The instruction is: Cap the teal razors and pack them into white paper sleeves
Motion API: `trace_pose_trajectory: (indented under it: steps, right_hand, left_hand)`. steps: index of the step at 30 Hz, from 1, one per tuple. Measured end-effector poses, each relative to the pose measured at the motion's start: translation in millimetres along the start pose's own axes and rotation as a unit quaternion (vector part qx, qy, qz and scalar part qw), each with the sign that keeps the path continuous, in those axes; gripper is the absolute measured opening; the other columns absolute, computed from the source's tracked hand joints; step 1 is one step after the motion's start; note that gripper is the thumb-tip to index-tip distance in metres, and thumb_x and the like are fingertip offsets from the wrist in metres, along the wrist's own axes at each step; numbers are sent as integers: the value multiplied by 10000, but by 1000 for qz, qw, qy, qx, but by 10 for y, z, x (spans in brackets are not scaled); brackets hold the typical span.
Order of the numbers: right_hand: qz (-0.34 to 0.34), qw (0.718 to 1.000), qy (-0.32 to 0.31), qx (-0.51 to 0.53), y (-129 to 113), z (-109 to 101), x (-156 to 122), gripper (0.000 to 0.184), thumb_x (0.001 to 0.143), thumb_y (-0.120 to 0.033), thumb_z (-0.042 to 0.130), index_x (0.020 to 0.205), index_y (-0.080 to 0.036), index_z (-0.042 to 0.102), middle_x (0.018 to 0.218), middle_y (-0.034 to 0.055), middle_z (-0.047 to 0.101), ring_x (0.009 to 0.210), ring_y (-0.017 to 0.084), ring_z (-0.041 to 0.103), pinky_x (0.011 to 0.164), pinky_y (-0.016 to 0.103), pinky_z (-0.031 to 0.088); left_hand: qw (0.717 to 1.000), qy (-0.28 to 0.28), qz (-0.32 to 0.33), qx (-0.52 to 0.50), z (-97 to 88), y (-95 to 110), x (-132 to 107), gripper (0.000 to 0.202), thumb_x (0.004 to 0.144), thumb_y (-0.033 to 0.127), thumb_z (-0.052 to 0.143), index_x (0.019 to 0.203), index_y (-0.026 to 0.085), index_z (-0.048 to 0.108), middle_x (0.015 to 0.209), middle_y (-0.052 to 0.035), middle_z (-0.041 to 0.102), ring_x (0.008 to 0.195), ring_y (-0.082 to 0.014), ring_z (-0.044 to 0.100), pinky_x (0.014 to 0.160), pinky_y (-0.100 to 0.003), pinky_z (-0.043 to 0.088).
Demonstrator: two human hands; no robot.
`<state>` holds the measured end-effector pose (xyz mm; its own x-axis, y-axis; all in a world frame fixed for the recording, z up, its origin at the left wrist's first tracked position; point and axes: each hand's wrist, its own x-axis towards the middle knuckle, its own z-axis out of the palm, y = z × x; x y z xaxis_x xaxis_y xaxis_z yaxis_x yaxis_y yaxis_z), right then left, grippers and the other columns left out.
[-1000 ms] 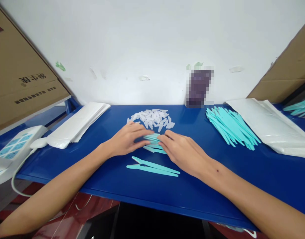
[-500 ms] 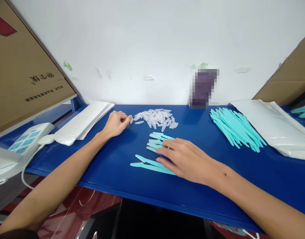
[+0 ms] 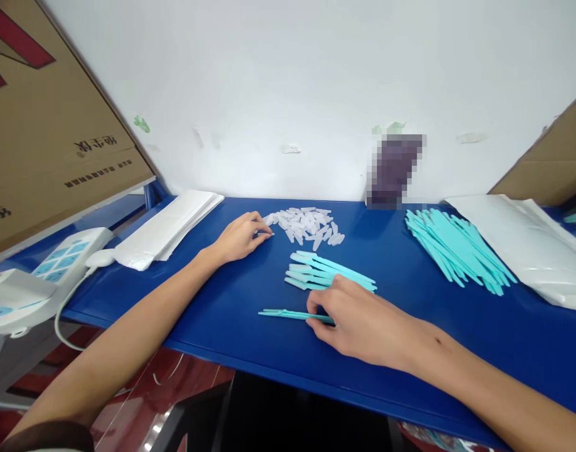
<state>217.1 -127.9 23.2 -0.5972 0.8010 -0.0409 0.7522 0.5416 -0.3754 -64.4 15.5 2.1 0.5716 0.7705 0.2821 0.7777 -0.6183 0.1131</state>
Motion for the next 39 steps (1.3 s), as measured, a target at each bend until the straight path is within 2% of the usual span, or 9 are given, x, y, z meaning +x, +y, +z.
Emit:
trace_pose_trajectory:
  steps: [4,8,10,16,19,23,28,35,39]
  right_hand:
    - [-45,993,103,26,15,-46,31,185,945,-320,563,814,-231,660,633,0,524,551,154,522,498,275,407]
    - [-98,964,247,29,87,-79,60,115,974,-283,549,931,-216,633,903,58,655,781,184,610,692,329,454]
    - [-89,957,277,1,130,-78,70,116,982,-292,546,927,-220,618,889,45,668,782,190,615,748,370,425]
    - [-42,954,297,17,197,-38,71,116,921,-311,591,838,-230,604,599,-29,572,556,153,535,626,336,425]
    - [-38,951,300,71,177,-36,64,50,886,-245,613,844,-227,592,561,-54,546,496,123,533,533,283,433]
    - [-58,944,319,64,135,-51,75,77,903,-217,593,832,-228,566,619,-35,558,506,116,524,520,273,445]
    - [-44,942,330,53,161,-38,106,81,975,-261,532,916,-221,570,916,59,660,663,143,606,595,279,496]
    - [-14,958,281,59,213,-22,100,130,1045,-324,427,1011,-232,512,712,-25,615,497,114,498,520,256,393]
    - [-21,959,277,57,213,-31,111,130,1056,-317,385,1055,-235,485,664,-43,532,483,121,444,504,265,359]
  left_hand:
    - [1000,9,21,-4,-117,-139,-52,285,1000,303,474,1044,172,724,1064,-97,694,1002,-252,584,889,-380,471]
    - [989,109,-41,-89,-172,-254,-59,244,995,312,489,1056,174,681,937,-55,723,822,-184,609,825,-325,476]
    - [977,147,-81,-133,-157,-292,-54,227,978,294,501,1106,174,646,899,-38,708,764,-157,602,757,-288,476]
    - [978,119,-110,-135,-57,-334,-46,306,930,202,434,1014,169,727,944,-71,682,819,-180,617,785,-311,504]
    - [984,88,-108,-107,-44,-341,-46,386,897,159,416,1075,159,758,956,-74,676,815,-182,616,870,-340,514]
    - [991,65,-78,-89,-53,-382,-52,472,864,93,388,1185,137,731,999,-81,674,840,-182,617,896,-343,516]
    - [995,51,-37,-74,-39,-445,-61,408,927,185,443,1236,172,709,1072,-91,664,898,-201,630,867,-345,518]
    - [998,-18,48,-35,-137,-491,-72,362,999,242,416,1176,215,730,1054,-99,675,975,-227,625,902,-369,498]
    - [997,-36,66,-15,-227,-394,-98,307,1003,316,489,1134,219,749,1045,-99,660,986,-227,608,892,-351,489]
